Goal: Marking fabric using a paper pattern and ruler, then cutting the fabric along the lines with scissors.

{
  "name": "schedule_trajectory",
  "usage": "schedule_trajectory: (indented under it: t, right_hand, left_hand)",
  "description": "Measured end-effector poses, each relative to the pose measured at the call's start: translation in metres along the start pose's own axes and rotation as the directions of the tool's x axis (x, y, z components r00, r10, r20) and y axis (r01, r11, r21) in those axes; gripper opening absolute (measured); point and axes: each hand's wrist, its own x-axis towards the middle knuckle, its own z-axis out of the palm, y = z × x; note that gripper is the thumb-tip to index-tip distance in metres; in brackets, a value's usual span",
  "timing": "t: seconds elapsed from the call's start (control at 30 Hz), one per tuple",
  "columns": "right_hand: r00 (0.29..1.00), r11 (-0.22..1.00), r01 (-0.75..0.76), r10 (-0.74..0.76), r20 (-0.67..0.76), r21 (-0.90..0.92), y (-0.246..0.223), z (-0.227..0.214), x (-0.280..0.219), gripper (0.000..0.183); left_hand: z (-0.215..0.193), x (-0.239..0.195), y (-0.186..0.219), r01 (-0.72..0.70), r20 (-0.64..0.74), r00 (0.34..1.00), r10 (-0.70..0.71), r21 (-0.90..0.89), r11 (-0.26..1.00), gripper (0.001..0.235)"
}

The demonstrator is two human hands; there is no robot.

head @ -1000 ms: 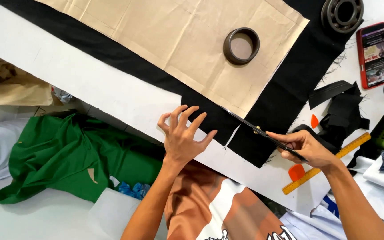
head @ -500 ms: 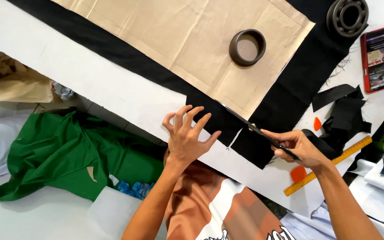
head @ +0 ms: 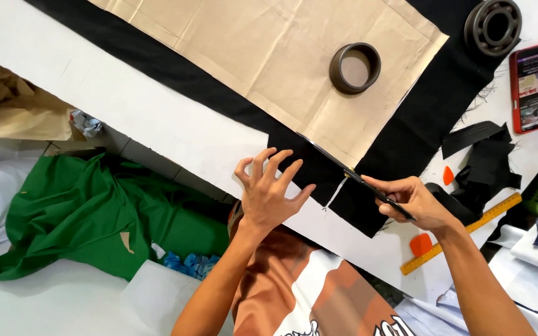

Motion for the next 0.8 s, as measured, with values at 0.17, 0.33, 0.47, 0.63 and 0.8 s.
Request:
schedule_trajectory:
  t: [0.17,0.33,0.47,0.63,0.8]
  right_hand:
    - [1.000,0.999,0.007,-0.007,-0.010,-0.049,-0.004,0.002,-0.001,0.064]
    - [0.999,0.999,0.042,-0.041,0.005,-0.035,-0.005,0.004,0.012,0.064]
    - [0.999,0.999,0.034,-0.034,0.024,-0.038,-0.010,0.014,0.019,0.064]
    - [0.999,0.999,0.028,-0.028,0.021,-0.016,-0.007,0.013,0.019,0.064]
    - [0.998,0.998,0.055,-0.055,0.011,-0.013,-0.013,0.022,0.032,0.064]
  left_hand:
    - [0.000,0.000,-0.001,-0.012,-0.002,1.000,0.012,-0.004,1.000,0.048]
    - [0.002,-0.001,-0.001,-0.016,-0.012,1.000,0.016,0.003,1.000,0.048]
    - [0.003,0.000,-0.001,-0.015,-0.021,1.000,0.015,-0.010,1.000,0.046]
    - [0.002,-0.001,-0.001,-0.011,-0.027,1.000,0.011,-0.018,1.000,0.046]
    - [0.004,-0.001,-0.002,-0.016,-0.041,0.999,0.015,-0.025,1.000,0.047]
